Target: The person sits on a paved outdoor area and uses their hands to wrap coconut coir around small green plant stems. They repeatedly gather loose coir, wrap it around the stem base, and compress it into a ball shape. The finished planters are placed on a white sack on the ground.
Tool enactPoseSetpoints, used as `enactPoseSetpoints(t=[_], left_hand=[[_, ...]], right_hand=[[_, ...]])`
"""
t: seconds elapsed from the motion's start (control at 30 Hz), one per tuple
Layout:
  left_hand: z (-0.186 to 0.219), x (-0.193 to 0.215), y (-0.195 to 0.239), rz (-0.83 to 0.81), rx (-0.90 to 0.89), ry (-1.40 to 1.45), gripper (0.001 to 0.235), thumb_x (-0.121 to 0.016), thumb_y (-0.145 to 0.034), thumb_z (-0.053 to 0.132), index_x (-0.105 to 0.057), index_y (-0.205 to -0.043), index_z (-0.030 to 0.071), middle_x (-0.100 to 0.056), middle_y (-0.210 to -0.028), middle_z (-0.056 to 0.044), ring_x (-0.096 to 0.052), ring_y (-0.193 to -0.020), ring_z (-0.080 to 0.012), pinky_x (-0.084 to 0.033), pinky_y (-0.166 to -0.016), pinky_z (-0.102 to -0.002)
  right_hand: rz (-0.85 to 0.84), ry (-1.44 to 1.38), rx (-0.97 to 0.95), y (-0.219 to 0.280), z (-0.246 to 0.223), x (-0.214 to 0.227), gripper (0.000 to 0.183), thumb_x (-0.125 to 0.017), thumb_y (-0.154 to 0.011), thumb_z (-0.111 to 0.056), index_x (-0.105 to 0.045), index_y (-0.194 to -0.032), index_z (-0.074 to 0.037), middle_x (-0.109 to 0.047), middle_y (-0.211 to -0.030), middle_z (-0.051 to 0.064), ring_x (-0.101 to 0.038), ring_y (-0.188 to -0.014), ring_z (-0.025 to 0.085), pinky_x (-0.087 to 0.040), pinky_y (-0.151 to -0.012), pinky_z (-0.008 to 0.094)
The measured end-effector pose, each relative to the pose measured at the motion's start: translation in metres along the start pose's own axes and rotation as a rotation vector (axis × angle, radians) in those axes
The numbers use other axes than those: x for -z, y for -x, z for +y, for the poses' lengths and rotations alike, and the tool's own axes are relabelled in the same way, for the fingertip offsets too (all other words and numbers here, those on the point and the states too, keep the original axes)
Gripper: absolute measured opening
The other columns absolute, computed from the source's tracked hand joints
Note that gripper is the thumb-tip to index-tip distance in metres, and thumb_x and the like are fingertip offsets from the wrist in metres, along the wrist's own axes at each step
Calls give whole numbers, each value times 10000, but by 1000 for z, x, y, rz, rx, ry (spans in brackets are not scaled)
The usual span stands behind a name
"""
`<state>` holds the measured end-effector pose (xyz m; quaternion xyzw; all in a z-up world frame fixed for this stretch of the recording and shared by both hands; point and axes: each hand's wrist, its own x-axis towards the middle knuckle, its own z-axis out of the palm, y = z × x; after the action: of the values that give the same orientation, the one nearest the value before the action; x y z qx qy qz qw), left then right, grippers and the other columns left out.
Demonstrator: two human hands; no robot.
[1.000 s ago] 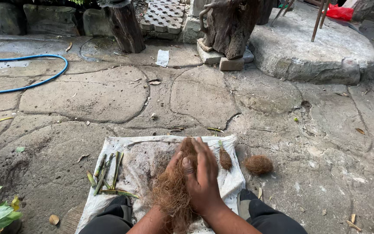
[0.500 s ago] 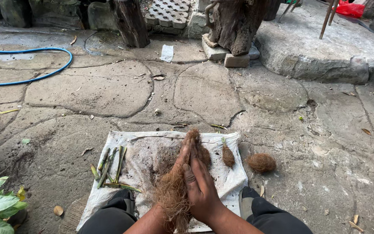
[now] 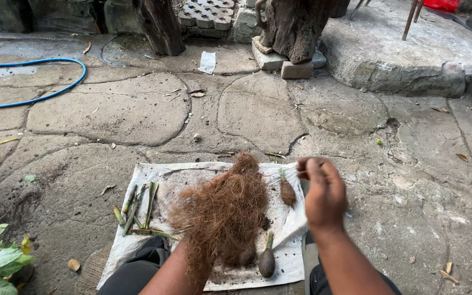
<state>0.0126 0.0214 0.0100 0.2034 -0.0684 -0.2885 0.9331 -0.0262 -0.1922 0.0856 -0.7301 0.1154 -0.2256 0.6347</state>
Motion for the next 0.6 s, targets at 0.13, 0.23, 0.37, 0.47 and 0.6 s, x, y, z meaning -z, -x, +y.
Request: enactPoseSetpoints(t=[0.13,0.23,0.37,0.47,0.6], left_hand=[[6,4,10,71,4,-9,643,-482,-1031,467,-355,-1546,105,-406,-1555,-148,-463,-1349,-268,-477,-1065,-416],[16,10,9,130,-7,-12,631,-498,-1026,460,-377,-1528,96,-423,-1530,-153,-481,-1320,-272,-492,-1039,-418],[14,29,26,210,53,-10,617,-519,-1020,450,-406,-1503,83,-447,-1497,-160,-506,-1282,-277,-512,-1006,-421],[14,42,24,232,52,-8,606,-535,-1016,443,-428,-1484,74,-465,-1472,-166,-524,-1253,-281,-528,-981,-423],[3,58,25,277,-4,0,592,-556,-1009,434,-457,-1459,61,-488,-1438,-173,-549,-1215,-286,-548,-947,-426]], right_hand=[[-12,-81,-288,-54,65,8,224,-565,-1004,-261,-685,-1043,-75,-703,-985,70,-628,-886,186,-541,-795,315],[-23,67,-608,-83,163,9,257,-634,-942,-298,-677,-1054,-70,-683,-945,59,-601,-776,238,-446,-633,376],[4,242,-895,-29,315,17,337,-618,-923,-401,-703,-1005,-85,-695,-951,106,-627,-740,279,-493,-657,470],[-61,836,-613,27,376,7,423,-739,-852,-423,-767,-1024,-37,-728,-1079,246,-703,-1022,401,-563,-891,509],[-262,1051,-902,107,403,-5,779,-691,-857,-651,-484,-1489,-244,-473,-1489,277,-460,-1370,478,-364,-1162,571]])
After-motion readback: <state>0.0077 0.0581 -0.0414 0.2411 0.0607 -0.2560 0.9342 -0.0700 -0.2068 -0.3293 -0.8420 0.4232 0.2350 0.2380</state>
